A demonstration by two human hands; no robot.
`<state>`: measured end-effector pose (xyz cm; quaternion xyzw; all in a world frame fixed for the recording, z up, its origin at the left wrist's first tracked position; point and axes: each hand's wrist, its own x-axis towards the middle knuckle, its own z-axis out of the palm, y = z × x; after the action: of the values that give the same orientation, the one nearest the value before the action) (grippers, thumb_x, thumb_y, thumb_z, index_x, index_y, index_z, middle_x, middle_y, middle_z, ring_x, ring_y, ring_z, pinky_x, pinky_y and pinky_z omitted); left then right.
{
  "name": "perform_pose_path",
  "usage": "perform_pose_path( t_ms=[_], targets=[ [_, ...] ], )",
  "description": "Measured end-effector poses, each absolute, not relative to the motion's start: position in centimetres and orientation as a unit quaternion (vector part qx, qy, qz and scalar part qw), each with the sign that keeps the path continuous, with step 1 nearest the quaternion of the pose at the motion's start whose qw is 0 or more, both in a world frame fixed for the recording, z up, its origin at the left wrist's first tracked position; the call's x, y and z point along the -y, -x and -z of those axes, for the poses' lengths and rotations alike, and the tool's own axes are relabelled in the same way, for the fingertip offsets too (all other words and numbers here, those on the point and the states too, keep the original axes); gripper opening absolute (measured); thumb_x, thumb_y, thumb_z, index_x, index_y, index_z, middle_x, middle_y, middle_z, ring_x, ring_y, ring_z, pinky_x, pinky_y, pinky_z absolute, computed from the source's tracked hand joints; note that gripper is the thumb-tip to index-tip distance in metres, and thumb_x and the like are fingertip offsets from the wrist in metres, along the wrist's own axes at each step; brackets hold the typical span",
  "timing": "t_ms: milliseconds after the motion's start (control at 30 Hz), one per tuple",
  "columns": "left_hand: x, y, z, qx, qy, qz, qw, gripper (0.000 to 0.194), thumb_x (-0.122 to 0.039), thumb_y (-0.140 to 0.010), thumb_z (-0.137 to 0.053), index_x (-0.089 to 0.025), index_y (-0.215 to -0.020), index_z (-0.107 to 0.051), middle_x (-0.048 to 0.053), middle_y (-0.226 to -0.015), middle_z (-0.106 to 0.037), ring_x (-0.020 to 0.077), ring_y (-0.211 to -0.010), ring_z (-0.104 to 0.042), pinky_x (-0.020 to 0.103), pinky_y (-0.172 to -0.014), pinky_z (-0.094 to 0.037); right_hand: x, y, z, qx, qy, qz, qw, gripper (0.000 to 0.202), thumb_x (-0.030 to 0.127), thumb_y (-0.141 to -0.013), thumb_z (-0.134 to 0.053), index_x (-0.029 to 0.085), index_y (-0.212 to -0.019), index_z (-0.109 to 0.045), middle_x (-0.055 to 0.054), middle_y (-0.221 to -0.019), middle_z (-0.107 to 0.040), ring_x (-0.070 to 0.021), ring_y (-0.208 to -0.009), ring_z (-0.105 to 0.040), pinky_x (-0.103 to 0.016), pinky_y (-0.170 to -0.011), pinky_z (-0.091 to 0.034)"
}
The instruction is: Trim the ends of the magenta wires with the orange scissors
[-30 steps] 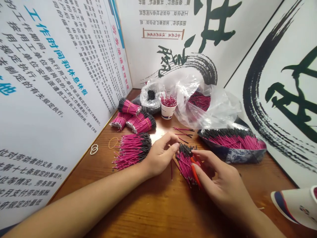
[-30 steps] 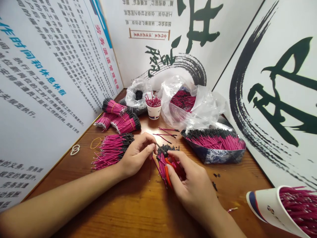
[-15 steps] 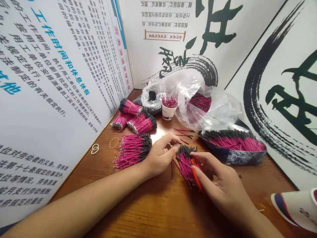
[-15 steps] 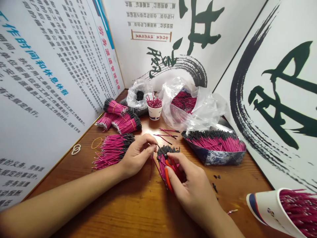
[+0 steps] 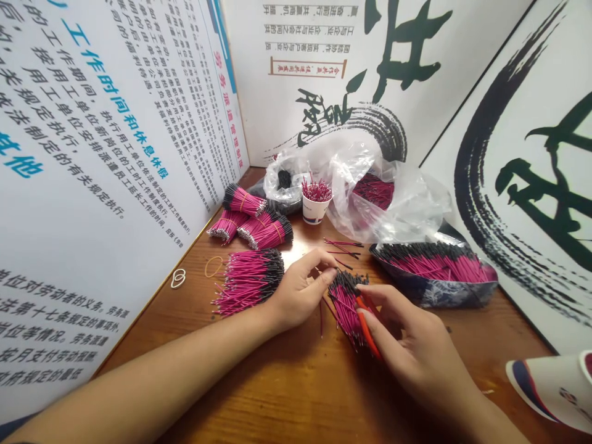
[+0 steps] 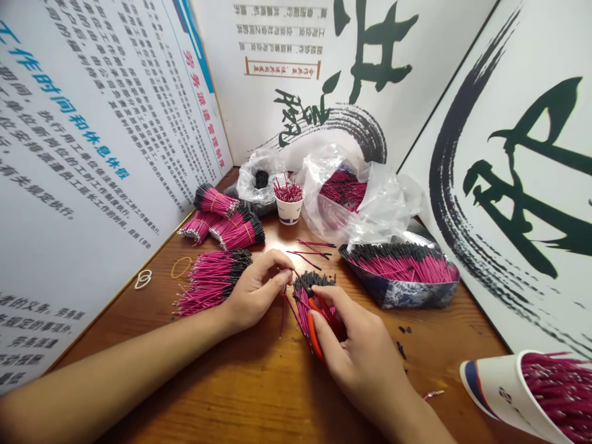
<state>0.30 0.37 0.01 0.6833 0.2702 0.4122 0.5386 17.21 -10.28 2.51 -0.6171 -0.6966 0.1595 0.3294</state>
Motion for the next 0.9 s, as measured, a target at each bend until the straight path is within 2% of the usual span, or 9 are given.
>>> perform_pose_path(
  t_ms=[167, 500, 900],
  targets=[
    [-0.39, -0.28, 0.08, -0.257, -0.687, -0.414, 0.539, 0.009, -0.025, -0.091, -0.051, -0.018, -0.088, -0.054, -0.001, -0.079, -0.051, 0.0124, -0.070, -0.046, 0.025, -0.068, -0.039, 10.14, -17.17, -2.48, 0.700, 0.614, -0.160, 0.328, 0.019, 0.027, -0.094, -0.053, 0.021, -0.111, -0.059, 0.002, -0.069, -0.066, -0.0146, -0.053, -0.061, -0.024, -0.052, -0.049],
    [-0.42, -0.30, -0.06, -0.259, -0.678, -0.403, 0.557, 0.009, -0.027, -0.091, -0.051, -0.018, -0.088, -0.052, -0.001, -0.078, -0.049, 0.0125, -0.070, -0.045, 0.026, -0.067, -0.038, 10.12, -17.19, -2.29, 0.693, 0.613, -0.183, 0.333, 0.021, 0.024, -0.094, -0.054, 0.023, -0.114, -0.058, 0.000, -0.083, -0.072, -0.0142, -0.063, -0.066, -0.023, -0.059, -0.051],
    [-0.46, -0.25, 0.35, -0.239, -0.670, -0.416, 0.567, 0.007, -0.023, -0.093, -0.051, -0.016, -0.090, -0.054, -0.001, -0.079, -0.050, 0.0116, -0.071, -0.046, 0.025, -0.067, -0.038, 10.20, -17.40, -2.27, 0.706, 0.613, -0.155, 0.321, 0.020, 0.028, -0.096, -0.052, 0.023, -0.114, -0.058, 0.003, -0.068, -0.065, -0.0141, -0.053, -0.059, -0.022, -0.051, -0.046]
  ],
)
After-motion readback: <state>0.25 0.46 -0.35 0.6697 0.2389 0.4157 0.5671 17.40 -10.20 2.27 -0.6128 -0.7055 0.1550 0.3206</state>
